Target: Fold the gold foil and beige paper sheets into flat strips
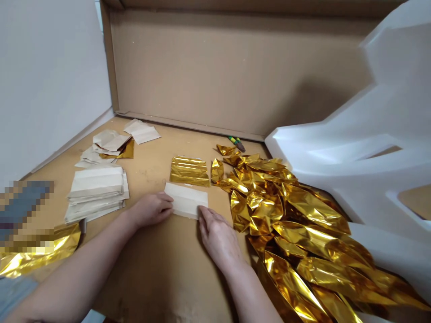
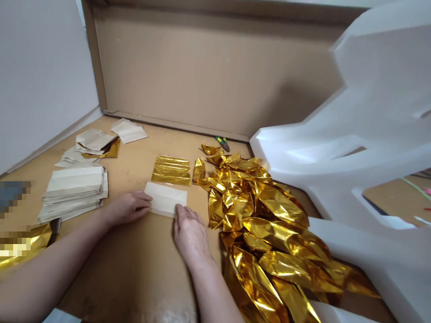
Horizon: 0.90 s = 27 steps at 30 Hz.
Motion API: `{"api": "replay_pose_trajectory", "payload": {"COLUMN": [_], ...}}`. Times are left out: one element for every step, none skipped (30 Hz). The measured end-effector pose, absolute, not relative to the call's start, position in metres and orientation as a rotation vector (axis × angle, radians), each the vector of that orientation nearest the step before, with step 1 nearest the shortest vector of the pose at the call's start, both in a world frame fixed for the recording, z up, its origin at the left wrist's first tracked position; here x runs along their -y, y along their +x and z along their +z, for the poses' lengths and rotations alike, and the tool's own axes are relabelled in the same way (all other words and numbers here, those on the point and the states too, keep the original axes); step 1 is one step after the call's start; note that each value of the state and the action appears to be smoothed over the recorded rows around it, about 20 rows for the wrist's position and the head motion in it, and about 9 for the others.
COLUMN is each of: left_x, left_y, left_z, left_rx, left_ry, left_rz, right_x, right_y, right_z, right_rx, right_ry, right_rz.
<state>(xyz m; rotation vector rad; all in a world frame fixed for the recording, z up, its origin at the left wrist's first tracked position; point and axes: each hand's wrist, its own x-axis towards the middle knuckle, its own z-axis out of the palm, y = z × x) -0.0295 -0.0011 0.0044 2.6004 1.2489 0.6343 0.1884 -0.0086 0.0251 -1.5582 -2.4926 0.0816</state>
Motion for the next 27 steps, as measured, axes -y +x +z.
{"api": "replay_pose_trajectory", "payload": {"left_x": [0.0,-0.001,-0.002,-0.003,-0.003,-0.003,-0.003,-0.003,-0.003,-0.003,-0.003,-0.002,-0.002,-0.001,0.0,0.001,0.002,0.003,0.003,0.004,0.004,0.004,0.004,0.004,0.003,0.003,0.003], "left_y": [-0.031,-0.032,-0.033,-0.034,-0.034,-0.034,-0.034,-0.034,-0.035,-0.035,-0.034,-0.034,-0.033,-0.032,-0.03,-0.027,-0.024,-0.02,-0.017,-0.013,-0.01,-0.008,-0.006,-0.005,-0.005,-0.004,-0.004], "left_z": [0.005,0.006,0.007,0.008,0.008,0.009,0.009,0.008,0.007,0.006,0.005,0.003,0.002,0.001,0.001,0.001,0.001,0.001,0.001,0.001,0.001,0.001,0.001,0.0,0.0,-0.001,-0.001], "left_rx": [-1.243,-1.234,-1.223,-1.211,-1.202,-1.196,-1.194,-1.199,-1.211,-1.228,-1.248,-1.271,-1.298,-1.328,-1.358,-1.385,-1.406,-1.408,-1.382,-1.351,-1.319,-1.289,-1.263,-1.243,-1.23,-1.222,-1.22], "left_ry": [2.607,2.617,2.628,2.641,2.653,2.665,2.676,2.685,2.689,2.691,2.692,2.692,2.694,2.7,2.709,2.721,2.734,2.75,2.768,2.787,2.802,2.813,2.821,2.825,2.825,2.822,2.816], "left_rz": [0.63,0.625,0.622,0.62,0.618,0.615,0.612,0.61,0.61,0.61,0.609,0.605,0.598,0.591,0.586,0.582,0.584,0.584,0.582,0.587,0.581,0.564,0.542,0.515,0.488,0.467,0.451], "right_x": [0.008,0.007,0.007,0.006,0.005,0.005,0.005,0.005,0.005,0.004,0.004,0.004,0.004,0.004,0.004,0.004,0.004,0.005,0.005,0.005,0.005,0.005,0.004,0.004,0.003,0.003,0.002], "right_y": [0.189,0.189,0.19,0.191,0.192,0.192,0.193,0.194,0.194,0.194,0.194,0.194,0.194,0.194,0.194,0.193,0.193,0.192,0.191,0.19,0.189,0.189,0.189,0.189,0.189,0.19,0.191], "right_z": [0.026,0.027,0.027,0.027,0.027,0.027,0.026,0.026,0.027,0.027,0.028,0.028,0.029,0.029,0.029,0.029,0.029,0.029,0.029,0.028,0.028,0.028,0.027,0.026,0.025,0.023,0.021], "right_rx": [2.49,2.484,2.479,2.472,2.467,2.463,2.46,2.457,2.456,2.458,2.463,2.467,2.472,2.475,2.477,2.478,2.478,2.478,2.478,2.478,2.479,2.481,2.486,2.49,2.493,2.491,2.483], "right_ry": [-1.574,-1.588,-1.598,-1.603,-1.603,-1.601,-1.599,-1.602,-1.61,-1.621,-1.631,-1.637,-1.638,-1.635,-1.627,-1.618,-1.61,-1.601,-1.593,-1.584,-1.575,-1.564,-1.548,-1.527,-1.5,-1.468,-1.432], "right_rz": [0.084,0.085,0.084,0.077,0.069,0.06,0.05,0.039,0.028,0.018,0.009,-0.003,-0.014,-0.023,-0.031,-0.042,-0.056,-0.076,-0.102,-0.131,-0.16,-0.185,-0.204,-0.219,-0.229,-0.239,-0.251]}}
